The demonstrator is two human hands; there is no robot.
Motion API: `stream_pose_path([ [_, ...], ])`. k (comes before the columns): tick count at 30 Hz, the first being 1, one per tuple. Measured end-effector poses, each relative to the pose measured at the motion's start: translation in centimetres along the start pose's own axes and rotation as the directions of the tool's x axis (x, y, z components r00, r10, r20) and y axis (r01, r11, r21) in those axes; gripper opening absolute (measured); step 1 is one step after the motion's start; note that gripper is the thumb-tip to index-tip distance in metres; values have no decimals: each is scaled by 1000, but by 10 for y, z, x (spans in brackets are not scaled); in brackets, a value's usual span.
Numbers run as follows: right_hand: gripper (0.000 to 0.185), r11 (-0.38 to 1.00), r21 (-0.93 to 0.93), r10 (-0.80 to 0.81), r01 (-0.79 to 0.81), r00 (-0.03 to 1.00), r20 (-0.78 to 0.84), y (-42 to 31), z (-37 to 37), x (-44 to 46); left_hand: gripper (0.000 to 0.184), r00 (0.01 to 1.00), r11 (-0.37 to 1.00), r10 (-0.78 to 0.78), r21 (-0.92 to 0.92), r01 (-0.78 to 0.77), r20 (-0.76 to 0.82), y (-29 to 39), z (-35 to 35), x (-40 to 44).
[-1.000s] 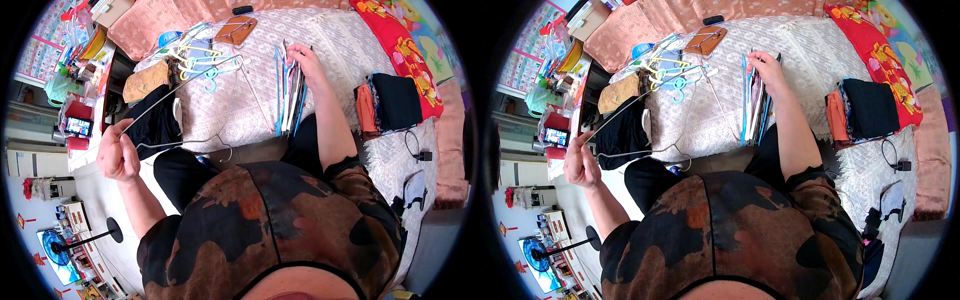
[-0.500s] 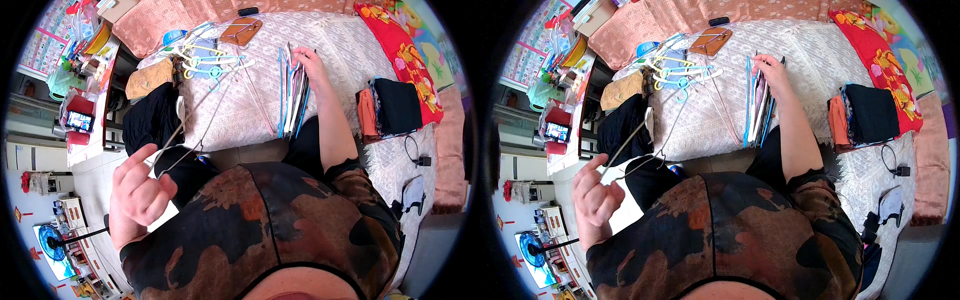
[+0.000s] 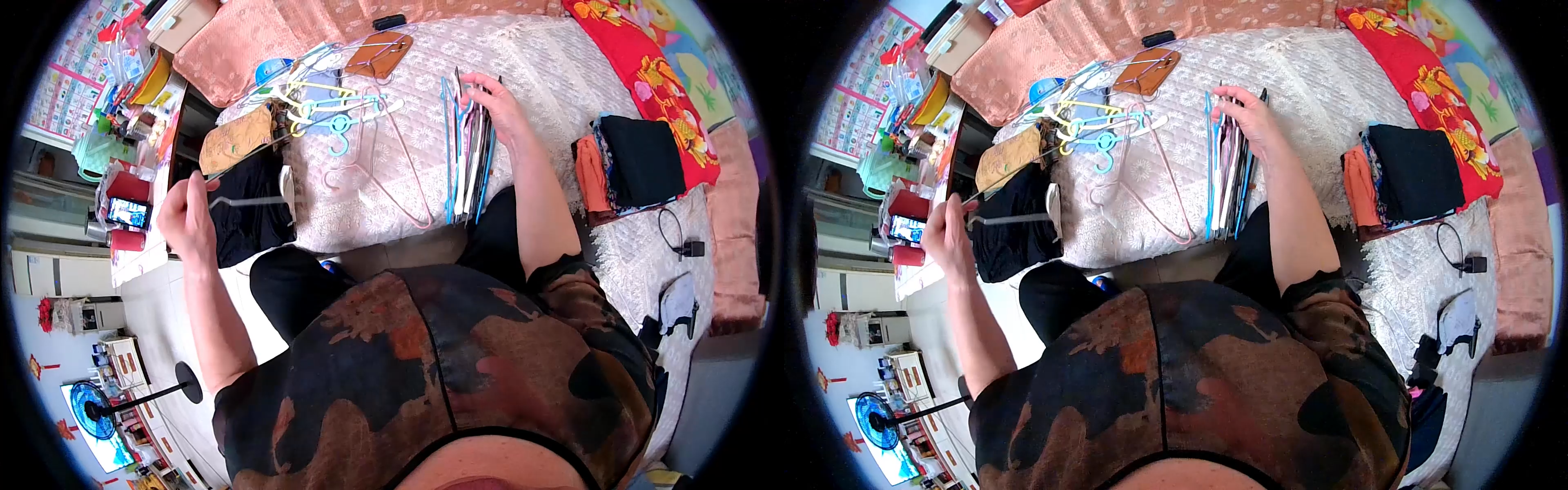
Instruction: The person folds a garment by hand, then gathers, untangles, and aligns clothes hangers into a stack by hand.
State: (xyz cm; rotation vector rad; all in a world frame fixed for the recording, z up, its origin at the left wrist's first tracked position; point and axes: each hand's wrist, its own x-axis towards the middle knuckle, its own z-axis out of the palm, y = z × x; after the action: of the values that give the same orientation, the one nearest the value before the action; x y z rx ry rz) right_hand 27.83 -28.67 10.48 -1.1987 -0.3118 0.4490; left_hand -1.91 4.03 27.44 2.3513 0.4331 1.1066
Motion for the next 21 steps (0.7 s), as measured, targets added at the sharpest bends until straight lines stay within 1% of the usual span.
stream_pose_path([
  [1,27,1000,-10,3,-3,1000,-11,-1,-2,-1,38,988,957,-151,-245,156,42,-20,10,4],
  [2,30,1000,-21,5,-6,1000,-22,-1,-4,-3,37,952,830,-283,-466,306,120,-37,22,6],
  [3,30,1000,-20,2,-2,1000,-26,-4,-5,-5,29,889,735,-419,-505,452,185,-42,35,4],
  [4,31,1000,-16,22,-22,999,-42,-7,-5,-8,29,838,655,-454,-524,544,301,-56,45,0],
  [6,32,999,-11,39,-40,997,-66,-8,-8,-10,26,687,428,-488,-538,726,539,-76,70,-11],
  [8,34,1000,3,21,-21,999,-38,-6,-14,-9,27,504,247,-565,-449,859,653,-72,98,-27],
  [10,35,1000,19,24,-23,998,-59,-5,-17,-10,27,343,113,-576,-344,932,742,-101,132,-52],
  [11,36,1000,14,17,-17,999,-49,-6,-18,-11,25,294,96,-558,-292,952,776,-98,144,-61],
  [12,37,1000,9,12,-12,999,-40,-5,-19,-11,24,267,37,-519,-291,956,812,-109,154,-69],
  [14,35,1000,22,17,-16,999,-49,-8,-19,-14,25,290,15,-503,-327,945,814,-121,165,-73],
  [16,35,1000,14,15,-15,1000,2,-11,-19,-16,24,312,36,-481,-338,941,819,-126,166,-70],
  [17,36,999,9,35,-35,999,1,-13,-19,-16,22,364,72,-485,-378,923,795,-128,165,-67],
  [18,36,999,11,33,-33,999,-7,-15,-19,-16,20,377,78,-536,-400,913,756,-122,161,-59],
  [20,37,998,59,15,-17,999,42,-15,-19,-17,20,500,204,-515,-467,860,697,-107,146,-38],
  [21,39,999,54,-7,4,998,66,-11,-22,-15,20,565,250,-453,-510,823,690,-109,137,-27],
])
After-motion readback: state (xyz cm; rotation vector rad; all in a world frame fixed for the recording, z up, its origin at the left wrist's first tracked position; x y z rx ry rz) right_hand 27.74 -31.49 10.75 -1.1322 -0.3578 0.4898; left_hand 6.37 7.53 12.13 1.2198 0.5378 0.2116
